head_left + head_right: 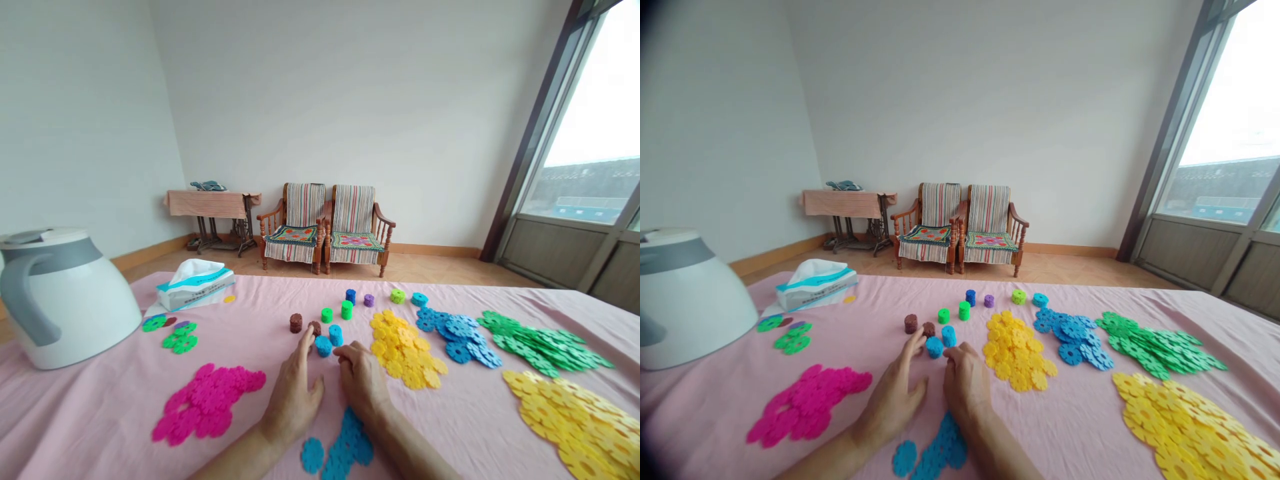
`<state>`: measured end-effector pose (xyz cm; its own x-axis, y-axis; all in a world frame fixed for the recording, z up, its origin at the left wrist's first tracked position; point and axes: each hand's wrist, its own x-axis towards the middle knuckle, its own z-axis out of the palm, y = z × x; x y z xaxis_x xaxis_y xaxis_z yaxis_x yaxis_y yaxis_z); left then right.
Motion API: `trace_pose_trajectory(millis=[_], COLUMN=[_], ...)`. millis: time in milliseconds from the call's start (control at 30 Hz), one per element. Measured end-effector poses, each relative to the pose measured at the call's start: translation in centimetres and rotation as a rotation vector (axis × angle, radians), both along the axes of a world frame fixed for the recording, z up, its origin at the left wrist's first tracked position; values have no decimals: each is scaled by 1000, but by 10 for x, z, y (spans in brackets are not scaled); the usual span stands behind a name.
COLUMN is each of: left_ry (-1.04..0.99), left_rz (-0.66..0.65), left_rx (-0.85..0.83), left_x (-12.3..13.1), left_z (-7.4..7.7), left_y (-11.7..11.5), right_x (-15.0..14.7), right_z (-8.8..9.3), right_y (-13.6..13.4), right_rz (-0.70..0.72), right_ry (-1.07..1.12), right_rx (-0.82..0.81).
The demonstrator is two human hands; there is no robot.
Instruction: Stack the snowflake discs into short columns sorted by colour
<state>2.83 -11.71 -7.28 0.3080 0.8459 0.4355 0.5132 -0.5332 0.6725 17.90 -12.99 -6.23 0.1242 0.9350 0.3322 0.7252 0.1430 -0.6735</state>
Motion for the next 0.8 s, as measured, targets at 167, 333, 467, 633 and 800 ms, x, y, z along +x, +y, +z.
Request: trace_pose_trajectory(millis=[167, 333, 467, 633, 800], left_ry=[-11, 0, 21, 20, 13], left_rz=[8, 8, 6, 3, 5], left_rx=[0, 1, -7, -1, 26], left_x=[1, 1, 0, 0, 0], left_z=[0, 2, 2, 1, 0], left_y=[-1, -2, -2, -2, -1], right_x=[-2, -2, -2, -1, -2], right_z=[2, 2, -1, -4, -3], right_y=[0, -1, 0, 1, 0], right_rz=[22, 32, 31, 22, 20], right_ry=[-36, -47, -37, -29, -65], right_rx=[-12, 0, 11, 22, 10])
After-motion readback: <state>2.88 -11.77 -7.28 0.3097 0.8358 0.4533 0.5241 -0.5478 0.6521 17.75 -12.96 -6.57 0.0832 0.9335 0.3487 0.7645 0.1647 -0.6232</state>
